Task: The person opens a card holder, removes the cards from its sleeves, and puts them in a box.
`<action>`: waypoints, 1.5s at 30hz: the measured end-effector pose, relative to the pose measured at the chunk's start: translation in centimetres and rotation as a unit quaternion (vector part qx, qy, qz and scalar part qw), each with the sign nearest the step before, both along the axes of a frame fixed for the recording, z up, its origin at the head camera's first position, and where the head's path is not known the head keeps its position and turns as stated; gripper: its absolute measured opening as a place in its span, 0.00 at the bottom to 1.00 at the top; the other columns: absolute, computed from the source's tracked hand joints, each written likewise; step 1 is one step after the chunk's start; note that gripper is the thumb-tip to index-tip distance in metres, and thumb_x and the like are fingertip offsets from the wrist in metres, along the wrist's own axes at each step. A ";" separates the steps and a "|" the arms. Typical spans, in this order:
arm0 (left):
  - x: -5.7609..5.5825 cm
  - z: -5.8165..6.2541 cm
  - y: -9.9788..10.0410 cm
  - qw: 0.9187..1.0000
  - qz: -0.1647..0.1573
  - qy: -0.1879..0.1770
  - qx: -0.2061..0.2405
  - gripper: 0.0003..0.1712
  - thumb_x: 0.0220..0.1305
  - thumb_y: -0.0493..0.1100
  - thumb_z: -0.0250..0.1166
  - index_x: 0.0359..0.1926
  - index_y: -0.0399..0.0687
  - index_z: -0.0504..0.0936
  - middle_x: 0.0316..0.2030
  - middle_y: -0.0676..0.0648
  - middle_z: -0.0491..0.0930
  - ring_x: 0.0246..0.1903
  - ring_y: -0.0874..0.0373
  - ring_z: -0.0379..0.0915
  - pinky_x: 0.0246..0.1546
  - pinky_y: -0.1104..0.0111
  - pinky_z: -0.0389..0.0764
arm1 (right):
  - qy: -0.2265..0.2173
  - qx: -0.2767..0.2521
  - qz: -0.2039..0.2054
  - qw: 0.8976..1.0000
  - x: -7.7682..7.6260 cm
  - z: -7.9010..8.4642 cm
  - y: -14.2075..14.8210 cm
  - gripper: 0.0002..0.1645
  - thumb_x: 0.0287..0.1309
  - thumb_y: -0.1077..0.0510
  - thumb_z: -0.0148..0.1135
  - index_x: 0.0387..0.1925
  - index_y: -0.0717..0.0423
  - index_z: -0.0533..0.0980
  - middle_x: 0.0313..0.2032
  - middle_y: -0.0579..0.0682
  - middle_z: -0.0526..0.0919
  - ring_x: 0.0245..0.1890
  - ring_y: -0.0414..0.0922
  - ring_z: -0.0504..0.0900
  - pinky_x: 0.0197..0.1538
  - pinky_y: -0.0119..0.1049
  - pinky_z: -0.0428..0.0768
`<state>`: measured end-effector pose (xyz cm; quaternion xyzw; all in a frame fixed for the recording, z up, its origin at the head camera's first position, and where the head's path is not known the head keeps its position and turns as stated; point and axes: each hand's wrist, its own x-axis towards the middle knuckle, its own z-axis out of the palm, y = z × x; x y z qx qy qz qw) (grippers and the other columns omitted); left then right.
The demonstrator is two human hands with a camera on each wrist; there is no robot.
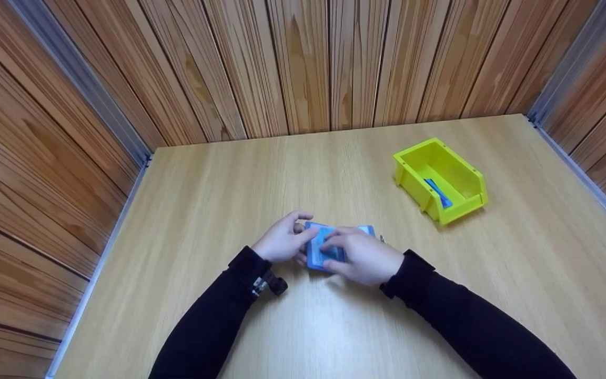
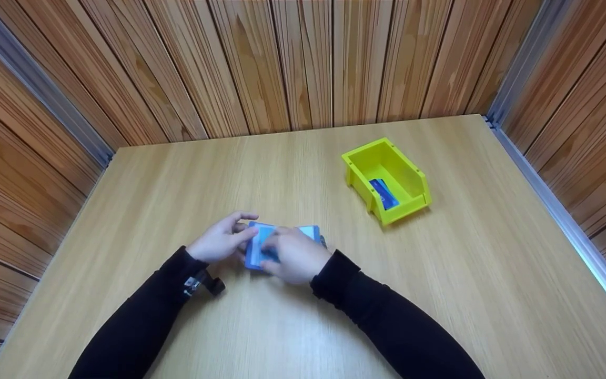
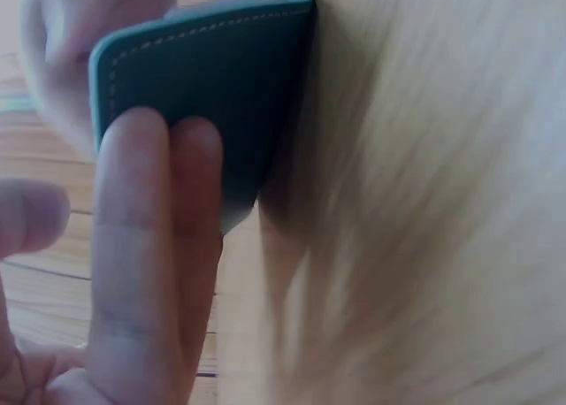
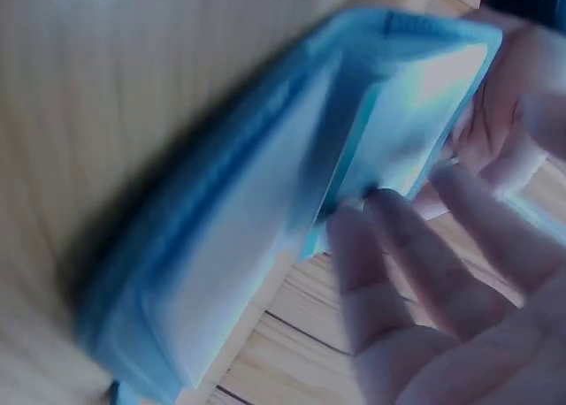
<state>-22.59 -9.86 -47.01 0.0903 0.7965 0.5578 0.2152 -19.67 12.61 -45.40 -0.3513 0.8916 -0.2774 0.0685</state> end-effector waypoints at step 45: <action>-1.1 -1.8 -0.9 0.996 -0.026 -0.082 0.035 0.29 0.60 0.33 0.67 0.62 0.49 0.70 0.48 0.44 0.83 0.37 0.48 0.84 0.34 0.58 0.88 | -0.231 -0.095 -0.118 0.961 -2.8 -0.3 1.8 0.48 0.57 0.34 0.65 0.69 0.59 0.63 0.59 0.57 0.76 0.53 0.49 0.80 0.55 0.46 0.81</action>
